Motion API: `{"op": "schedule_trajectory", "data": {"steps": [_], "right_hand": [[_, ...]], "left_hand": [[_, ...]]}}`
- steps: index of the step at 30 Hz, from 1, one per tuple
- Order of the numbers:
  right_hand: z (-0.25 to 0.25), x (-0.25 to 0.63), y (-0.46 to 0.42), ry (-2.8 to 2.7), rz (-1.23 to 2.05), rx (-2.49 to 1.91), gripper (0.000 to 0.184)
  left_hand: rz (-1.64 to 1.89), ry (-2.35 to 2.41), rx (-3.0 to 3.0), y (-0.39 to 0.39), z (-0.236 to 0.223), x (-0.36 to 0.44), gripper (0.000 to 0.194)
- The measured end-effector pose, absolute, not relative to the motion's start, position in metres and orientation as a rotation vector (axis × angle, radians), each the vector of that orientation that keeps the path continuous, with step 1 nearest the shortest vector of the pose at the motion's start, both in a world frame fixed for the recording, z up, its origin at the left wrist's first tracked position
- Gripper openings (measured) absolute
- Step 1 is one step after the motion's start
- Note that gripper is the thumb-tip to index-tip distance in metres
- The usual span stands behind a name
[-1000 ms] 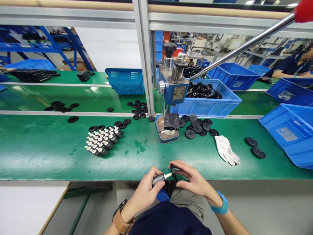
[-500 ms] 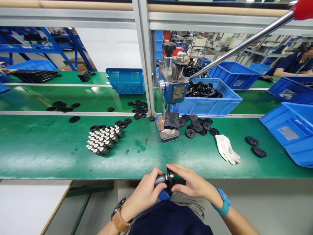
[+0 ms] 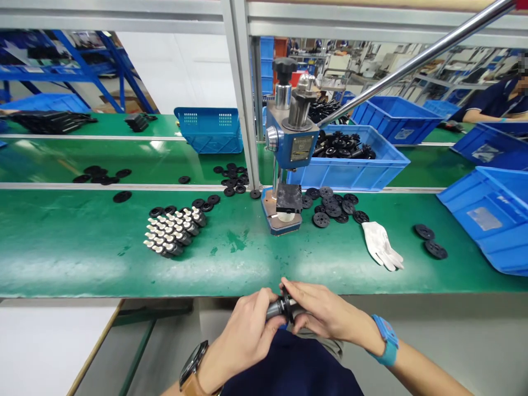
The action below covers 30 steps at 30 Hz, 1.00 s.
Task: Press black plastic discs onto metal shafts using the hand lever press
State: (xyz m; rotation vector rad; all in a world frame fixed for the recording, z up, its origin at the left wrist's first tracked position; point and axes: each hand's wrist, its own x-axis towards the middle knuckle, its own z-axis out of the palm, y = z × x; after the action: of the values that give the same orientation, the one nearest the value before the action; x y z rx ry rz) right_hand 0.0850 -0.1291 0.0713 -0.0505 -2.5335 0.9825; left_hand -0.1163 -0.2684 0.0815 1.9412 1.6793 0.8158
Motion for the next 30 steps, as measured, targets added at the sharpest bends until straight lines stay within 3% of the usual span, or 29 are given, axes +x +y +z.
{"op": "schedule_trajectory", "data": {"steps": [16, 30], "right_hand": [[0.109, 0.073, -0.129, -2.721, 0.695, -0.179, 0.073], [0.078, 0.087, -0.126, -2.578, 1.172, -0.320, 0.097]], "left_hand": [[1.050, 1.510, 1.783, -0.252, 0.049, -0.133, 0.013], [0.911, 1.685, 2.323, -0.251, 0.087, -0.131, 0.019]]}}
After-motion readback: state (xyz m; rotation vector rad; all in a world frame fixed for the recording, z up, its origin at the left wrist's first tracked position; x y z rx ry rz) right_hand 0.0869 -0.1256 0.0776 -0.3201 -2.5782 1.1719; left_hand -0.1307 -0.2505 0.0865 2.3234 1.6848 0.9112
